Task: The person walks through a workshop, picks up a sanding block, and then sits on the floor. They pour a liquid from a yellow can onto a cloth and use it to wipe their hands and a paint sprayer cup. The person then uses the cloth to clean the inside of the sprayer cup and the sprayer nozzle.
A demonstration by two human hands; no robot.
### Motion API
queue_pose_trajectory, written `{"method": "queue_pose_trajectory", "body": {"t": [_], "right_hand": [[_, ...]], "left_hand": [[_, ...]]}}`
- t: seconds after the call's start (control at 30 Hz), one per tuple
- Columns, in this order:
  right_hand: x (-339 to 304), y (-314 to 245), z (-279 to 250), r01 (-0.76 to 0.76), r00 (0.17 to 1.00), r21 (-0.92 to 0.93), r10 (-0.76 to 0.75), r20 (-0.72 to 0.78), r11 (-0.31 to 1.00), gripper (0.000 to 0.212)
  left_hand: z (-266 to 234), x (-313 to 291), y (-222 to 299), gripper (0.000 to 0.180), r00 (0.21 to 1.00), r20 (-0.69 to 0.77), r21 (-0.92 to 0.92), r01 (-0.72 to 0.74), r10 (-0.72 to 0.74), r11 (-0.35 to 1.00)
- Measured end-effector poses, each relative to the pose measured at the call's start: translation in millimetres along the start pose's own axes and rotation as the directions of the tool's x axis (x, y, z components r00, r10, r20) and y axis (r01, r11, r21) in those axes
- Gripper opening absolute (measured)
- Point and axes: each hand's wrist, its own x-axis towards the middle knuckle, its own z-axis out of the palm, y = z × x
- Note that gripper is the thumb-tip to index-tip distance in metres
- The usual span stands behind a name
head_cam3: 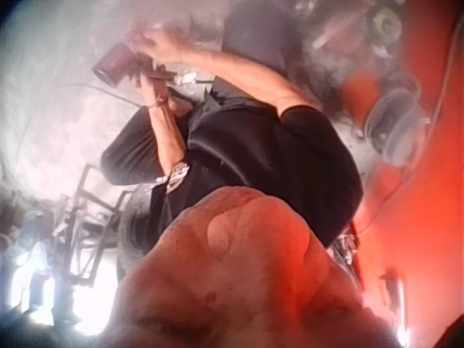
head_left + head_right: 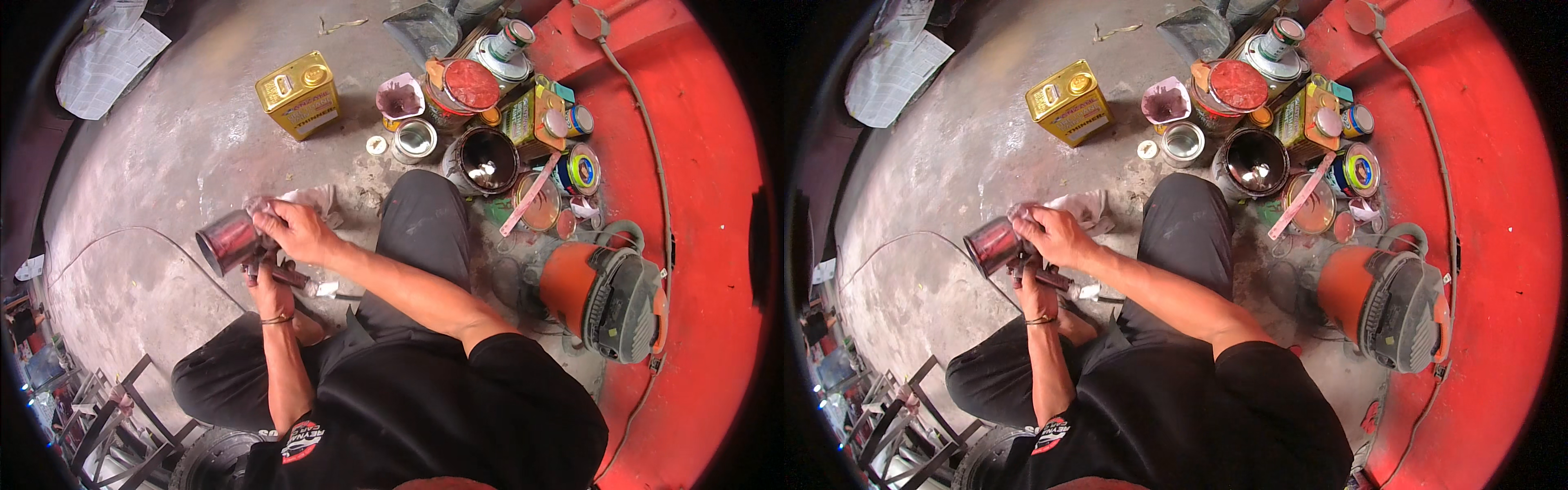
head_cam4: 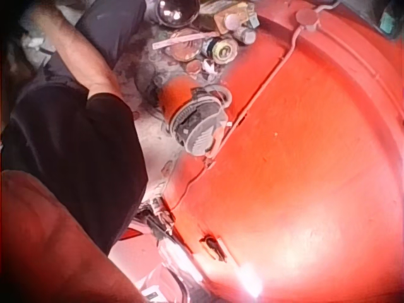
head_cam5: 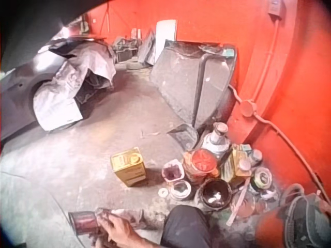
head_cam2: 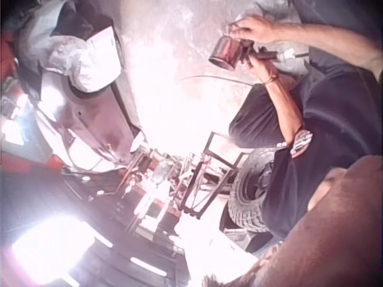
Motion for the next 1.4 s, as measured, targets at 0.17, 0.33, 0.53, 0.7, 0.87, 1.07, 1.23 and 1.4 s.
{"method": "queue_pose_trajectory", "body": {"t": [0.17, 0.33, 0.53, 0.7, 0.87, 1.07, 1.23, 1.4], "right_hand": [[10, 2, -13, -0.125, 0.985, 0.116, 0.109, 0.133, 0.985, 0.04], [-25, -9, 22, 0.181, 0.962, -0.134, -0.204, -0.18, 0.974, 0.03], [-43, -11, 22, -0.01, 0.999, 0.316, -0.005, 0.045, 0.949, 0.028], [-15, -56, -35, 0.06, 0.995, 0.673, 0.013, -0.104, 0.737, 0.039], [-23, -82, -33, -0.032, 0.999, 0.666, 0.028, 0.017, 0.746, 0.042], [-5, -23, -2, -0.009, 1.0, 0.158, 0.012, -0.02, 0.987, 0.037], [4, -21, -28, -0.14, 0.99, 0.247, 0.132, 0.049, 0.959, 0.033], [-29, -20, 0, 0.368, 0.909, -0.266, -0.405, -0.101, 0.891, 0.036]], "left_hand": [[-8, -9, 0, 0.03, 0.993, -0.082, 0.107, 0.098, -0.089, 0.99], [11, 7, 1, 0.022, 0.968, -0.252, 0.058, 0.007, 0.008, 0.998], [0, 17, 13, 0.044, 0.991, 0.102, -0.348, 0.116, -0.085, 0.93], [12, 3, 43, 0.075, 0.934, 0.343, -0.264, 0.201, -0.103, 0.943], [4, 5, 35, 0.089, 0.879, 0.463, -0.347, 0.295, -0.111, 0.89], [13, 6, 29, 0.038, 0.976, 0.215, -0.005, 0.049, -0.046, 0.999], [7, 9, -3, 0.038, 0.96, 0.224, 0.341, 0.085, -0.168, 0.936], [23, 6, -11, 0.058, 0.964, 0.017, 0.489, -0.238, 0.264, 0.839]]}}
